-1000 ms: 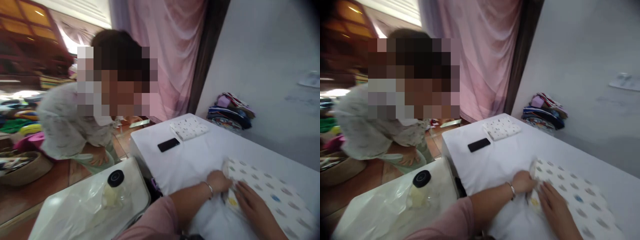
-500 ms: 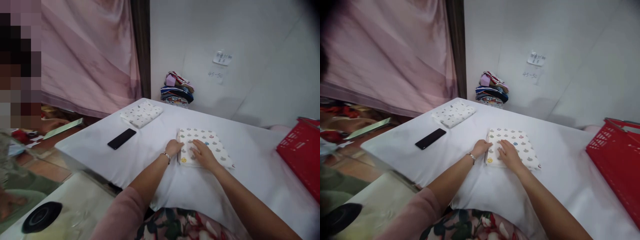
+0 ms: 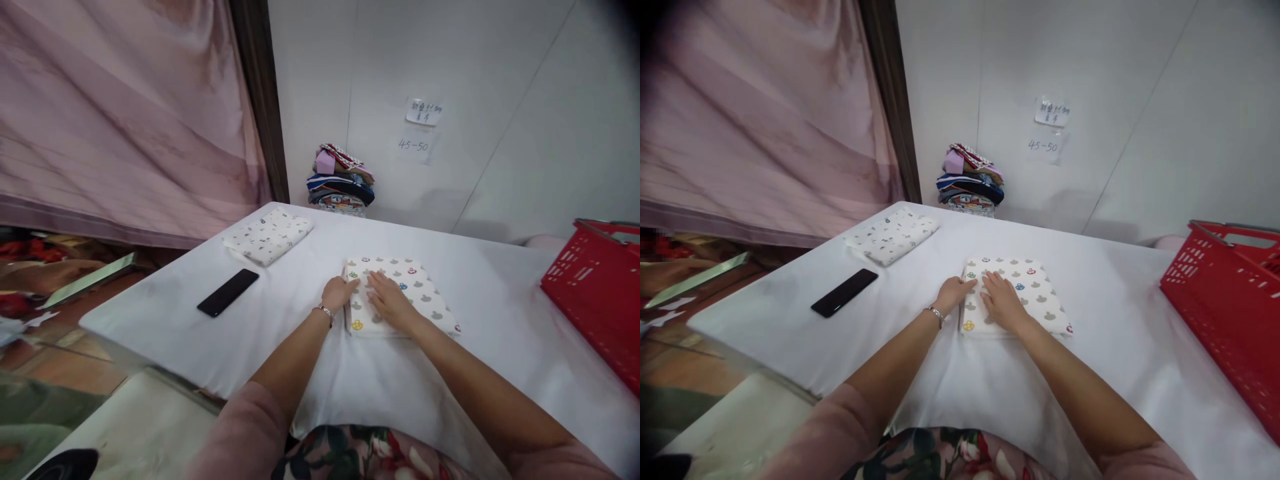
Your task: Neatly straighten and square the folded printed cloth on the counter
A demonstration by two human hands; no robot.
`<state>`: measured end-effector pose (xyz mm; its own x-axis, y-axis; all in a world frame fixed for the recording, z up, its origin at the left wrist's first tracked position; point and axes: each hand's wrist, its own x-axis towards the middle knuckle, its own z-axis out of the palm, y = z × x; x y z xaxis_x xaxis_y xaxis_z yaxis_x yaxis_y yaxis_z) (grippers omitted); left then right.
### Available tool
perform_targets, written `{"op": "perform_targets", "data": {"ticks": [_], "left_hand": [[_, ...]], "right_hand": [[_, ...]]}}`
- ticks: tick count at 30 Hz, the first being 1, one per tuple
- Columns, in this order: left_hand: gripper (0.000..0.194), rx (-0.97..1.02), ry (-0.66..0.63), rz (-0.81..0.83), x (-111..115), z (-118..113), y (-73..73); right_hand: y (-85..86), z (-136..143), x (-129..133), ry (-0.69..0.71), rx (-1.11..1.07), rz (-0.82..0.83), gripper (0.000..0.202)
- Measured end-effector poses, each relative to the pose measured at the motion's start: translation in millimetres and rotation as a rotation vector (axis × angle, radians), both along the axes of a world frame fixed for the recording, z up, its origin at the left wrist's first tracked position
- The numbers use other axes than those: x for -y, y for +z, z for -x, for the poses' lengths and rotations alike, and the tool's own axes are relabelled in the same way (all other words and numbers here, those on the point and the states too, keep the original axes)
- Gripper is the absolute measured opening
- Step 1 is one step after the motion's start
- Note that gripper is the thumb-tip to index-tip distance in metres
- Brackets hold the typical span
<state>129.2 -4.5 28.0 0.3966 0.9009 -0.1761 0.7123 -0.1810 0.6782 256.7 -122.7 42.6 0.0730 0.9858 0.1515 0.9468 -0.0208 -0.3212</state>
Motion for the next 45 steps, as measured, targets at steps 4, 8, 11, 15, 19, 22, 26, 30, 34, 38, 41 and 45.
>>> {"op": "perform_targets", "data": {"ticks": [4, 8, 11, 15, 19, 22, 26, 30, 34, 38, 41, 45], "left_hand": [[0.030, -0.002, 0.006, -0.022, 0, -2, -4.2], [0.038, 0.019, -0.015, 0.011, -7, -2, -3.6], [0.049, 0.035, 0.008, 0.022, -17, -9, 0.6], [0.038, 0.061, 0.075, -0.016, -24, -20, -0.2], [0.030, 0.104, 0.095, -0.026, -23, -22, -8.9], [0.034, 0.119, 0.110, 0.016, -27, -21, -10.8], [0.046, 0.128, 0.121, 0.047, -40, -27, -6.5], [0.040, 0.136, 0.128, 0.053, -49, -35, -7.7], [0.038, 0.138, 0.131, 0.060, -54, -37, -14.4], [0.039, 0.103, 0.110, 0.076, -61, -41, -16.3], [0.041, 0.054, 0.113, 0.039, -67, -47, -15.3], [0.040, -0.030, 0.104, -0.023, -71, -51, -13.6]], "right_hand": [[-7.3, 3, -14, 0.009, 0.068, 0.119, 0.051], [-3.7, 4, -21, 0.024, 0.066, 0.120, 0.051], [1.6, 6, -32, -0.003, 0.075, 0.094, 0.052], [-7.0, 9, -44, -0.044, 0.091, 0.135, 0.053], [-16.7, 10, -45, -0.024, 0.086, 0.125, 0.055], [-15.9, 12, -44, 0.002, 0.087, 0.138, 0.054], [-9.7, 25, -43, 0.027, 0.055, 0.149, 0.054], [-6.6, 42, -36, 0.086, 0.010, 0.104, 0.052], [-10.2, 52, -26, 0.114, -0.010, 0.097, 0.056], [-16.1, 58, -23, 0.134, 0.004, 0.115, 0.068], [-17.3, 61, -25, 0.141, 0.032, 0.094, 0.072], [-15.3, 66, -22, 0.115, 0.068, 0.072, 0.069]]}}
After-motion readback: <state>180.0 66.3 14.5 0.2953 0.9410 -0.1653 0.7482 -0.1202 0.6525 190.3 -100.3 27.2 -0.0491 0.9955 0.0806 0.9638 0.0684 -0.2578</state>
